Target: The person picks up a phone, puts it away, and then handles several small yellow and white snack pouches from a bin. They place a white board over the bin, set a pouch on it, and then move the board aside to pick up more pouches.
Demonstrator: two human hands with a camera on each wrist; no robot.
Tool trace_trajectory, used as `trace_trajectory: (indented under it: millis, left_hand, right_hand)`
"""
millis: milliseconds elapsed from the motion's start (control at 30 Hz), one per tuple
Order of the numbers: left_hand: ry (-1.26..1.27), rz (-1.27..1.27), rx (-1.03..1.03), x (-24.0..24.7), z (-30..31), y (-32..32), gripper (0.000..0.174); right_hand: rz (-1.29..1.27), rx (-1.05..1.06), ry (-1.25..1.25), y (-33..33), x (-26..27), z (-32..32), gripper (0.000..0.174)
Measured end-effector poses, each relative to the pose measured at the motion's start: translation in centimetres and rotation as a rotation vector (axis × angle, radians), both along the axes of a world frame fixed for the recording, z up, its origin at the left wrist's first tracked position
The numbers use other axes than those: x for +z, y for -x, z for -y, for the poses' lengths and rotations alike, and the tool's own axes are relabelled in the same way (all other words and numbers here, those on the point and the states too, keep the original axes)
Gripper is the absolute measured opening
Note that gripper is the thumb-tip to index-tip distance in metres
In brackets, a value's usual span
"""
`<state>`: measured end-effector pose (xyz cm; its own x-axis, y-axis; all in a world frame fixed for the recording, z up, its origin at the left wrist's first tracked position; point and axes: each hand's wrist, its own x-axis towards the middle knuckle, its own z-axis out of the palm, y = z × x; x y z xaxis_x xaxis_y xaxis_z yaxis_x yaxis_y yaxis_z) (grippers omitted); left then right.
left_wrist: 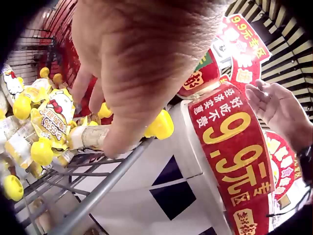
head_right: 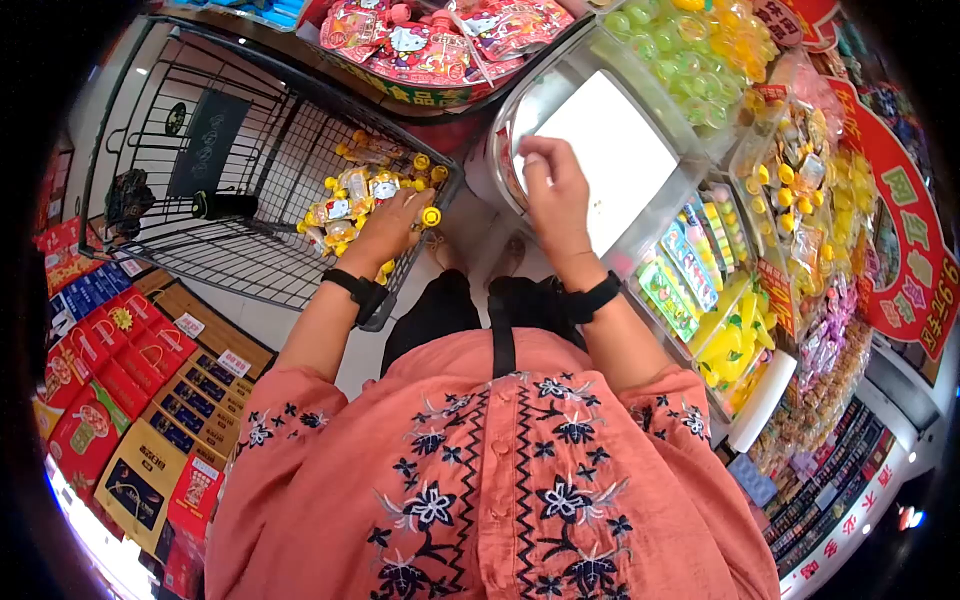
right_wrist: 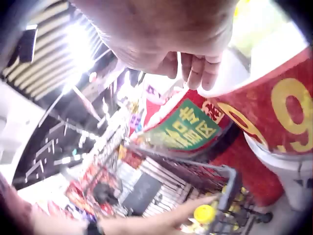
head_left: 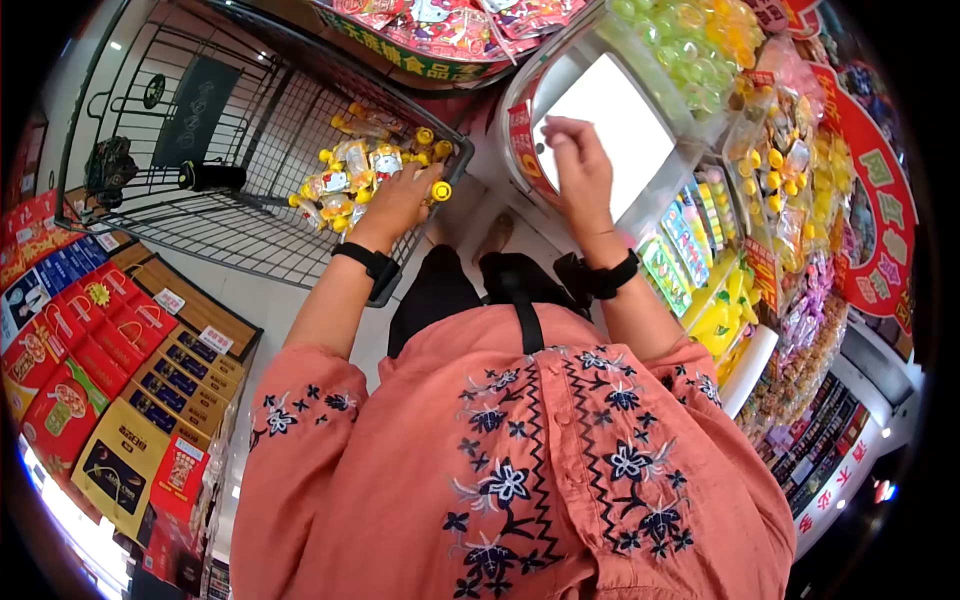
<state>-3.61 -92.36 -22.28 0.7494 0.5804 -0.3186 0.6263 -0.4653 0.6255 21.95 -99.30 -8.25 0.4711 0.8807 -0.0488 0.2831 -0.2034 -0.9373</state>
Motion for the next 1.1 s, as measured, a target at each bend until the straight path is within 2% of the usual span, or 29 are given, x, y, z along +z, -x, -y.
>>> trace_trajectory:
  millis: [33,133,400,500,600,700,800,900,1033,1100]
  left_hand:
    - [-0.003,0.009,-0.014,-0.3,-0.1,-0.1,0.078]
    - [0.026,0.006,-0.036,-0.4,-0.5,-0.8,0.071]
    - [0.004,0.015,0.079,-2.1,0.4,-0.4,0.033]
    - [-0.008,0.006,0.067,-2.5,0.8,-0.4,0.028]
    - [-0.047,0.057,0.092,-2.1,1.1,-0.8,0.029]
    - [0.091,0.019,0.232,0.2,1.5,-1.9,0.029]
    - [0.056,0.05,0.221,-1.1,1.4,-2.1,0.029]
    - [-0.108,0.19,0.281,-2.7,2.2,-1.9,0.025]
    - [-0.069,0.175,0.394,-3.4,3.2,-1.8,0.027]
    - [0.013,0.157,0.411,-2.5,3.4,-1.6,0.039]
  right_hand:
    - [-0.161,-0.086,-0.087,-0.3,0.6,-0.2,0.016]
    - [-0.143,-0.148,-0.114,-2.4,2.4,0.5,0.015]
    - [-0.165,-0.117,-0.098,-2.8,3.1,2.9,0.015]
    - [-0.189,-0.079,-0.091,-2.2,3.4,2.4,0.015]
    - [-0.182,-0.012,-0.057,-1.9,3.8,2.2,0.016]
    - [-0.126,0.049,0.004,-2.0,3.1,2.0,0.018]
    - [-0.008,0.128,0.087,-2.1,0.9,2.3,0.024]
    - [0.121,0.224,0.129,-1.4,0.4,2.1,0.027]
    - [0.15,0.265,0.243,-0.4,0.2,2.1,0.028]
    - [0.38,0.295,0.186,0.0,0.3,2.2,0.029]
